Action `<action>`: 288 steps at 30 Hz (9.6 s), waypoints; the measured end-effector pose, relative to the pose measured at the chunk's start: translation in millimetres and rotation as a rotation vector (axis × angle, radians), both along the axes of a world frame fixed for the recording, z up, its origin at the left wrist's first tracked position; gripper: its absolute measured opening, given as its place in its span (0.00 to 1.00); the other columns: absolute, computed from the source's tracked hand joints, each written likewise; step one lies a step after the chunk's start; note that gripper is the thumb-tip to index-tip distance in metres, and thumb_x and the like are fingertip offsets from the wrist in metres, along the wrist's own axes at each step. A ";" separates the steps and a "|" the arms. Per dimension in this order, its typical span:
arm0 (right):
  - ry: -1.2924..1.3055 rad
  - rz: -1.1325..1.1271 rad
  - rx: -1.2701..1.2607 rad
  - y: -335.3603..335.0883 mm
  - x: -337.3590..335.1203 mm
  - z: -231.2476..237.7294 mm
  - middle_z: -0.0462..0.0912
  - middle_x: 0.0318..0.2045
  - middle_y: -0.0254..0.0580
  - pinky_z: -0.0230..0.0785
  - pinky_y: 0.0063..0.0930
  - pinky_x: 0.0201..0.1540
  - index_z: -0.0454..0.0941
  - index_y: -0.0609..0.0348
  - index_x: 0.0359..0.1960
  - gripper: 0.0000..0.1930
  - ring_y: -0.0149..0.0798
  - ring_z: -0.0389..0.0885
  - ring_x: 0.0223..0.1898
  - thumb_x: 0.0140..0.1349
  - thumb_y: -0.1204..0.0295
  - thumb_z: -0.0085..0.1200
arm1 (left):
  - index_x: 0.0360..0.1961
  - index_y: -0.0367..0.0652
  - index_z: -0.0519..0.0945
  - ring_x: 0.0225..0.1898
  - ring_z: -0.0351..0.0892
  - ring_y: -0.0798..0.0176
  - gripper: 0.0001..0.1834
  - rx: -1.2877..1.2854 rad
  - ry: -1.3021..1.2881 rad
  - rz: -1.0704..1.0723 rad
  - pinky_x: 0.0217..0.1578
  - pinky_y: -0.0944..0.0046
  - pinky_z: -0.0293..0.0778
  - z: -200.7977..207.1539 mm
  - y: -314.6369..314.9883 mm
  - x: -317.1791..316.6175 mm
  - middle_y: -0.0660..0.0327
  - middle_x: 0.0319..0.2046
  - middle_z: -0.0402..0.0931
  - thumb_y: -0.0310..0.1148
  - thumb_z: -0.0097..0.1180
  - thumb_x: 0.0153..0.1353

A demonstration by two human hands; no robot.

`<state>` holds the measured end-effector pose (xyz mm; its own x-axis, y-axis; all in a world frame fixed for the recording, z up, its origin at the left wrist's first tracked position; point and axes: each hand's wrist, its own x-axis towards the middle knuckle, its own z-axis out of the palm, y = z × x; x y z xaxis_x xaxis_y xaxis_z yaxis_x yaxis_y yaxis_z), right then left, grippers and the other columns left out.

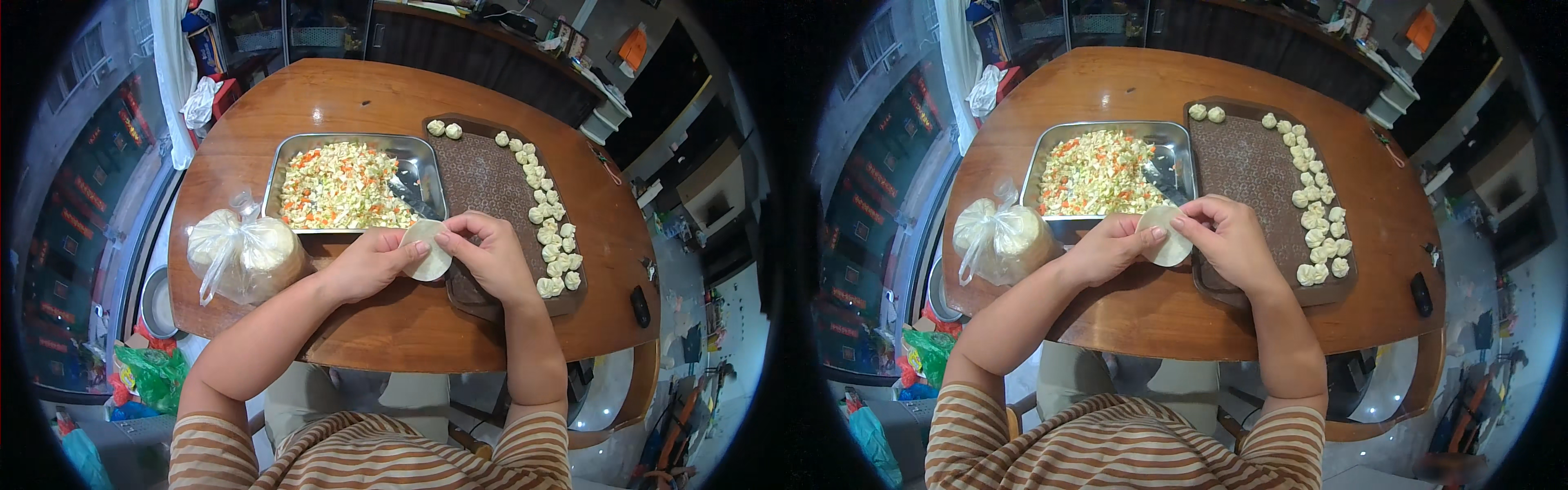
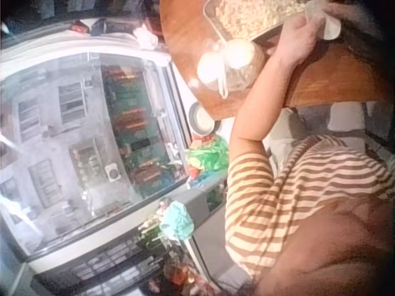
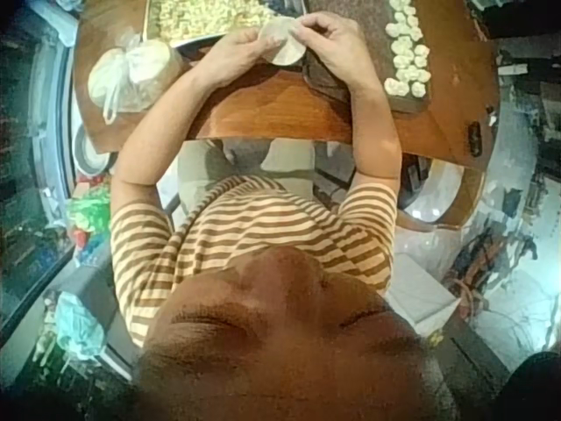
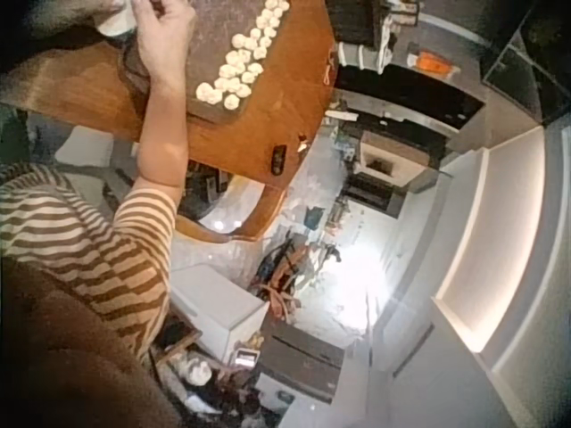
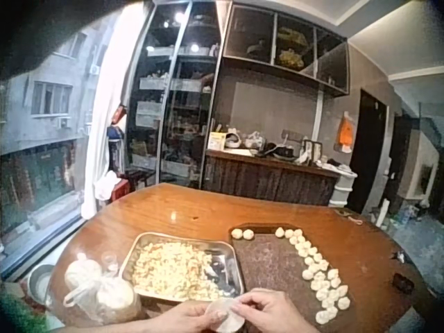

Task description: The recorder is wrapping vegetable filling into dough skins to make dumplings at a dining table.

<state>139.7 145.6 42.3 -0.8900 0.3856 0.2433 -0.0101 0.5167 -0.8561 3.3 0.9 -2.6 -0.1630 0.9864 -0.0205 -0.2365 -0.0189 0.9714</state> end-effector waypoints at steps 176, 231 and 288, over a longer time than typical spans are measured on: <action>0.008 0.014 0.136 -0.3 1.0 5.9 0.79 0.28 0.38 0.67 0.24 0.37 0.81 0.64 0.31 0.07 0.30 0.76 0.32 0.57 0.72 0.59 | 0.50 0.36 0.75 0.47 0.76 0.70 0.19 0.100 -0.071 -0.071 0.53 0.67 0.69 1.3 0.7 4.2 0.61 0.44 0.78 0.41 0.43 0.70; 0.049 0.028 0.213 2.2 0.6 3.4 0.78 0.27 0.40 0.69 0.24 0.30 0.81 0.63 0.32 0.07 0.32 0.77 0.27 0.57 0.71 0.58 | 0.55 0.34 0.71 0.51 0.75 0.65 0.21 0.051 -0.048 -0.142 0.57 0.64 0.67 -3.6 1.3 3.1 0.56 0.48 0.76 0.41 0.43 0.70; -0.020 0.025 0.185 1.2 2.0 6.3 0.80 0.27 0.39 0.68 0.24 0.34 0.81 0.64 0.32 0.07 0.30 0.77 0.30 0.56 0.72 0.60 | 0.46 0.36 0.78 0.42 0.72 0.77 0.17 0.020 0.055 -0.076 0.47 0.72 0.68 1.8 1.3 5.5 0.67 0.40 0.78 0.39 0.47 0.69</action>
